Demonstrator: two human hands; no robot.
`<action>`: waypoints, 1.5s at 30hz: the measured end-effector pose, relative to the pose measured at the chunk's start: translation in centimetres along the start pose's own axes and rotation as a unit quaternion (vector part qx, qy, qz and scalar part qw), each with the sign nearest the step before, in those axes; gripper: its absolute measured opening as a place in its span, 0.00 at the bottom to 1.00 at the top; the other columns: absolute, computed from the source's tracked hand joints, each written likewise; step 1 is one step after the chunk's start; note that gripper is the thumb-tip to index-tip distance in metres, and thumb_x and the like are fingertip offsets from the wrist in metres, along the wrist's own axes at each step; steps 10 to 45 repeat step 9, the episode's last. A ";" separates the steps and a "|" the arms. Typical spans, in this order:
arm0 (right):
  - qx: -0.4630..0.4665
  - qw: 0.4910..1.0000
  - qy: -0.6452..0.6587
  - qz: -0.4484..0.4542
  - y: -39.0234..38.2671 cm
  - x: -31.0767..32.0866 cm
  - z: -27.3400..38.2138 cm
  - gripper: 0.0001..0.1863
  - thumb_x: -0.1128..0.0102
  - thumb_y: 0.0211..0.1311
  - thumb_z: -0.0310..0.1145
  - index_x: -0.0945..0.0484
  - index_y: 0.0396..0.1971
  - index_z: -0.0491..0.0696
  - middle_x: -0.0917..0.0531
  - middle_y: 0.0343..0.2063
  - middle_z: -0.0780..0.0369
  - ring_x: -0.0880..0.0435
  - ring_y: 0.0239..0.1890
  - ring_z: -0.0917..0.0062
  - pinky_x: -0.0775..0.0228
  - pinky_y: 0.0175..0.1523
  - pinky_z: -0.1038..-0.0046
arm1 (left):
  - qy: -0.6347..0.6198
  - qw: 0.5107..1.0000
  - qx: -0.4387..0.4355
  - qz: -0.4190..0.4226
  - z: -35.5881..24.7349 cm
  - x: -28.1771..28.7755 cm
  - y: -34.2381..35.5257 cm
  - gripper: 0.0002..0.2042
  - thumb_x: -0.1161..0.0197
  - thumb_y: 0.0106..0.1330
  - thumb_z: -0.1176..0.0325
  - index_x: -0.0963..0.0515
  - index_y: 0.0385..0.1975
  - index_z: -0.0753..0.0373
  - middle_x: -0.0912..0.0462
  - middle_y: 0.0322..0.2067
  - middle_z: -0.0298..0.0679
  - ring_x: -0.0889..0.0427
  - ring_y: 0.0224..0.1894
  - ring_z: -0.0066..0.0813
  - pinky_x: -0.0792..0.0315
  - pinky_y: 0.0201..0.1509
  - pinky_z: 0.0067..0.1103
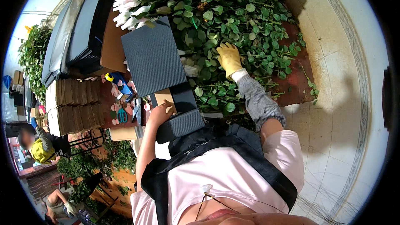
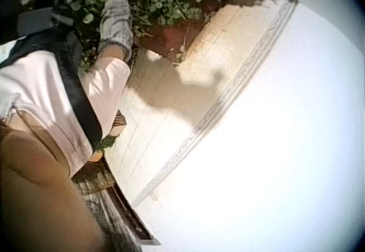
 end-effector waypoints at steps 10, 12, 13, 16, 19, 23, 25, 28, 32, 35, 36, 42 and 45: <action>-0.217 0.857 0.389 -0.259 0.1 16.0 -9.6 0.20 0.37 0.65 0.29 0.20 0.57 0.45 0.20 0.58 0.51 0.16 0.53 0.60 0.30 0.67 0.59 | 0.048 0.996 -0.024 0.073 3.0 -3.7 1.6 0.29 0.32 0.63 0.52 0.25 0.61 0.59 0.24 0.60 0.58 0.18 0.54 0.56 0.23 0.59 0.41; -0.217 0.857 0.389 -0.259 0.1 16.0 -9.6 0.20 0.37 0.65 0.29 0.20 0.57 0.45 0.20 0.58 0.51 0.16 0.53 0.60 0.30 0.67 0.59 | 0.048 0.996 -0.024 0.073 3.0 -3.7 1.6 0.29 0.32 0.63 0.52 0.25 0.61 0.59 0.24 0.60 0.58 0.18 0.54 0.56 0.23 0.59 0.41; -0.217 0.857 0.389 -0.259 0.1 16.0 -9.6 0.20 0.37 0.65 0.29 0.20 0.57 0.45 0.20 0.58 0.51 0.16 0.53 0.60 0.30 0.67 0.59 | 0.048 0.996 -0.024 0.073 3.0 -3.7 1.6 0.29 0.32 0.63 0.52 0.25 0.61 0.59 0.24 0.60 0.58 0.18 0.54 0.56 0.23 0.59 0.41; -0.217 0.857 0.389 -0.259 0.1 16.0 -9.6 0.20 0.37 0.65 0.29 0.20 0.57 0.45 0.20 0.58 0.51 0.16 0.53 0.60 0.30 0.67 0.59 | 0.048 0.996 -0.024 0.073 3.0 -3.7 1.6 0.29 0.32 0.63 0.52 0.25 0.61 0.59 0.24 0.60 0.58 0.18 0.54 0.56 0.23 0.59 0.41; -0.217 0.857 0.389 -0.259 0.1 16.0 -9.6 0.20 0.37 0.65 0.29 0.20 0.57 0.45 0.20 0.58 0.51 0.16 0.53 0.60 0.30 0.67 0.59 | 0.048 0.996 -0.024 0.073 3.0 -3.7 1.6 0.29 0.32 0.63 0.52 0.25 0.61 0.59 0.24 0.60 0.58 0.18 0.54 0.56 0.23 0.59 0.41; -0.217 0.857 0.389 -0.259 0.1 16.0 -9.6 0.20 0.37 0.65 0.29 0.20 0.57 0.45 0.20 0.58 0.51 0.16 0.53 0.60 0.30 0.67 0.59 | 0.048 0.996 -0.024 0.073 3.0 -3.7 1.6 0.29 0.32 0.63 0.52 0.25 0.61 0.59 0.24 0.60 0.58 0.18 0.54 0.56 0.23 0.59 0.41; -0.217 0.857 0.389 -0.259 0.1 16.0 -9.6 0.20 0.37 0.65 0.29 0.20 0.57 0.45 0.20 0.58 0.51 0.16 0.53 0.60 0.30 0.67 0.59 | 0.048 0.996 -0.024 0.073 3.0 -3.7 1.6 0.29 0.32 0.63 0.52 0.25 0.61 0.59 0.24 0.60 0.58 0.18 0.54 0.56 0.23 0.59 0.41; -0.217 0.857 0.389 -0.259 0.1 16.0 -9.6 0.20 0.37 0.65 0.29 0.20 0.57 0.45 0.20 0.58 0.51 0.16 0.53 0.60 0.30 0.67 0.59 | 0.048 0.996 -0.024 0.073 3.0 -3.7 1.6 0.29 0.32 0.63 0.52 0.25 0.61 0.59 0.24 0.60 0.58 0.18 0.54 0.56 0.23 0.59 0.41; -0.217 0.857 0.389 -0.259 0.1 16.0 -9.6 0.20 0.37 0.65 0.29 0.20 0.57 0.45 0.20 0.58 0.51 0.16 0.53 0.60 0.30 0.67 0.59 | 0.048 0.996 -0.024 0.073 3.0 -3.7 1.6 0.29 0.32 0.63 0.52 0.25 0.61 0.59 0.24 0.60 0.58 0.18 0.54 0.56 0.23 0.59 0.41; -0.217 0.857 0.389 -0.259 0.1 16.0 -9.6 0.20 0.37 0.65 0.29 0.20 0.57 0.45 0.20 0.58 0.51 0.16 0.53 0.60 0.30 0.67 0.59 | 0.048 0.996 -0.024 0.073 3.0 -3.7 1.6 0.29 0.32 0.63 0.52 0.25 0.61 0.59 0.24 0.60 0.58 0.18 0.54 0.56 0.23 0.59 0.41; -0.217 0.857 0.389 -0.259 0.1 16.0 -9.6 0.20 0.37 0.65 0.29 0.20 0.57 0.45 0.20 0.58 0.51 0.16 0.53 0.60 0.30 0.67 0.59 | 0.048 0.996 -0.024 0.073 3.0 -3.7 1.6 0.29 0.32 0.63 0.52 0.25 0.61 0.59 0.24 0.60 0.58 0.18 0.54 0.56 0.23 0.59 0.41; -0.217 0.857 0.389 -0.259 0.1 16.0 -9.6 0.20 0.37 0.65 0.29 0.20 0.57 0.45 0.20 0.58 0.51 0.16 0.53 0.60 0.30 0.67 0.59 | 0.048 0.996 -0.024 0.073 3.0 -3.7 1.6 0.29 0.32 0.63 0.52 0.25 0.61 0.59 0.24 0.60 0.58 0.18 0.54 0.56 0.23 0.59 0.41; -0.217 0.857 0.389 -0.259 0.1 16.0 -9.6 0.20 0.37 0.65 0.29 0.20 0.57 0.45 0.20 0.58 0.51 0.16 0.53 0.60 0.30 0.67 0.59 | 0.048 0.996 -0.024 0.073 3.0 -3.7 1.6 0.29 0.32 0.63 0.52 0.25 0.61 0.59 0.24 0.60 0.58 0.18 0.54 0.56 0.23 0.59 0.41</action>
Point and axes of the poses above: each hand's wrist, its own y-axis towards the middle knuckle, its own x-axis out of the back of the hand, z = x × y, the point moved 8 cm from there along y, towards the middle knuckle
